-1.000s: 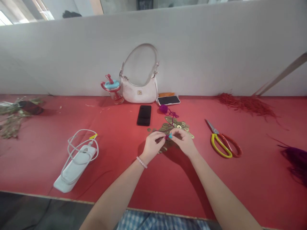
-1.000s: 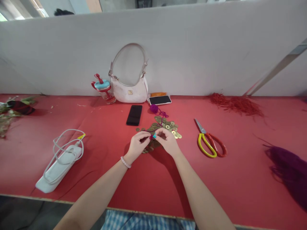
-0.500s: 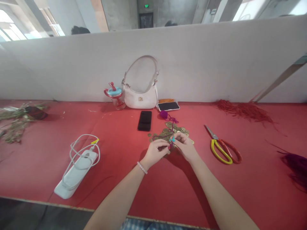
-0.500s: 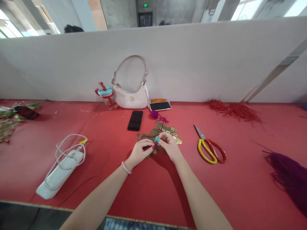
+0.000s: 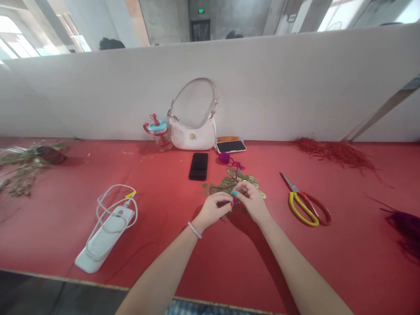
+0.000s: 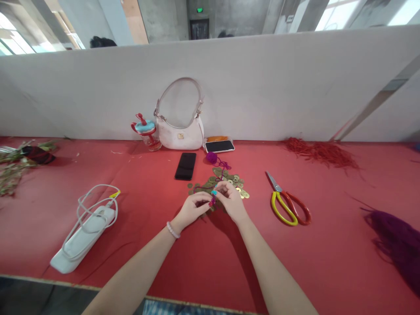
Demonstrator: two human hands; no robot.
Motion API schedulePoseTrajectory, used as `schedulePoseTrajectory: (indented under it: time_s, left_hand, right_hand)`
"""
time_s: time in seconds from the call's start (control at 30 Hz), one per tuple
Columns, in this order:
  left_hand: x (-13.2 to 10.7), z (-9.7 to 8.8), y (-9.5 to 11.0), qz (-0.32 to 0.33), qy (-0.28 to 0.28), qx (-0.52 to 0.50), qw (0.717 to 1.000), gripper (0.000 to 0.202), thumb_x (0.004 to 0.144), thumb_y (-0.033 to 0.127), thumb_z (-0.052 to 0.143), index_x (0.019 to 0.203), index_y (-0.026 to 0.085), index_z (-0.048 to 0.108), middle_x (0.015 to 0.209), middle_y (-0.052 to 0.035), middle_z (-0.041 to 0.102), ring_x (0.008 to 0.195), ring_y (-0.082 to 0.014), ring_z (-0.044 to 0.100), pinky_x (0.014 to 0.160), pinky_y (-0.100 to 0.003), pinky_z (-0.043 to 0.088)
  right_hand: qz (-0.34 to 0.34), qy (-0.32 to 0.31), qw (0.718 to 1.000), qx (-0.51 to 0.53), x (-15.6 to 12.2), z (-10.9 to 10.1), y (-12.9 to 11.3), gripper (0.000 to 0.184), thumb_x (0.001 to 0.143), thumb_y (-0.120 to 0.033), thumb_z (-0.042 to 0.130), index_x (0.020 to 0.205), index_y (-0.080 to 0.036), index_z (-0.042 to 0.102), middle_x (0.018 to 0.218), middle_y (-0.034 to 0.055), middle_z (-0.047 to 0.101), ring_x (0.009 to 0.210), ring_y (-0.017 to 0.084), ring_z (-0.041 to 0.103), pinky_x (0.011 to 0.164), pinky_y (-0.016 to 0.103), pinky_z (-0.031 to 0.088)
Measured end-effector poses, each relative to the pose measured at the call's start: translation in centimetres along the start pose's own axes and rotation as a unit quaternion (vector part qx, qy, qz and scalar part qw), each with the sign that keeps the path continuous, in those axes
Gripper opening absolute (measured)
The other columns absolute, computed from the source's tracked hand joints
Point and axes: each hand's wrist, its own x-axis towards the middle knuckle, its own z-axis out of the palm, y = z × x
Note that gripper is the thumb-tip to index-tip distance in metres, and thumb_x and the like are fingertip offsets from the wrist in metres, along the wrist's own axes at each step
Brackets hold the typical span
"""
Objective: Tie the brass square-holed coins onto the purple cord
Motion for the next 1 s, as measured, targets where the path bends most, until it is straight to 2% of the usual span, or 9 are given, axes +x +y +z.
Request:
schedulePoseTrajectory:
  time_s: [0.13,0.33,0.53,0.7,0.87,1.0]
  left_hand:
    - [0.0,0.0,-0.4,-0.016,0.018,-0.027,0.999,0.013,0.074,0.019,0.057,0.081,0.013,0.066,0.09,-0.008,0.061,0.073,-0.0127,0.059,0.063,-0.023,0.052]
    - [0.2,-0.1,-0.1,0.017,0.05,-0.013,0.999,0.01,0.074,0.018,0.058,0.077,0.014,0.067,0.094,-0.0091,0.06,0.087,-0.0158,0.059,0.073,-0.026,0.052]
    - [0.2,-0.1,-0.1,0.012,0.042,-0.018,0.999,0.012,0.075,0.019,0.056,0.079,0.014,0.067,0.097,-0.0103,0.065,0.088,-0.018,0.061,0.073,-0.029,0.053]
    - [0.3,-0.1,-0.4,0.026,0.075,-0.012,0.997,0.011,0.074,0.019,0.058,0.079,0.014,0.067,0.09,-0.0093,0.066,0.086,-0.0174,0.061,0.079,-0.031,0.051]
    - [0.4,-0.2,-0.6,0.003,0.121,-0.014,0.993,0.011,0.074,0.018,0.057,0.079,0.014,0.066,0.088,-0.0094,0.065,0.083,-0.0162,0.06,0.078,-0.03,0.05]
    - [0.4,-0.2,-0.6,-0.005,0.135,-0.019,0.991,0.012,0.072,0.016,0.057,0.08,0.013,0.066,0.087,-0.0093,0.065,0.084,-0.0166,0.06,0.079,-0.03,0.048]
  right_hand:
    - [0.006,0.0,1.0,-0.012,0.0,0.2,-0.2,0.017,0.071,-0.03,0.06,0.079,-0.02,0.049,0.068,-0.0014,0.053,0.06,0.012,0.051,0.055,0.025,0.043]
    - [0.0,0.006,0.999,-0.039,-0.1,0.4,-0.3,0.014,0.071,-0.029,0.059,0.078,-0.02,0.05,0.069,-0.0011,0.052,0.059,0.012,0.049,0.051,0.024,0.041]
    - [0.028,-0.017,0.999,-0.007,-0.1,0.6,0.1,0.016,0.072,-0.032,0.058,0.079,-0.02,0.049,0.066,-0.0029,0.048,0.05,0.009,0.042,0.044,0.021,0.035]
    - [0.022,-0.027,0.999,-0.028,-0.3,0.8,-0.4,0.015,0.074,-0.032,0.056,0.079,-0.019,0.051,0.068,-0.0012,0.05,0.057,0.011,0.047,0.051,0.022,0.039]
    - [0.009,-0.013,0.999,-0.048,-0.6,0.9,-1.1,0.014,0.078,-0.034,0.049,0.081,-0.021,0.053,0.067,-0.0006,0.052,0.061,0.014,0.051,0.057,0.025,0.043]
    - [-0.007,-0.03,0.998,-0.053,-0.7,0.9,-1.0,0.012,0.074,-0.028,0.053,0.084,-0.021,0.051,0.072,0.0008,0.057,0.066,0.015,0.055,0.06,0.026,0.045]
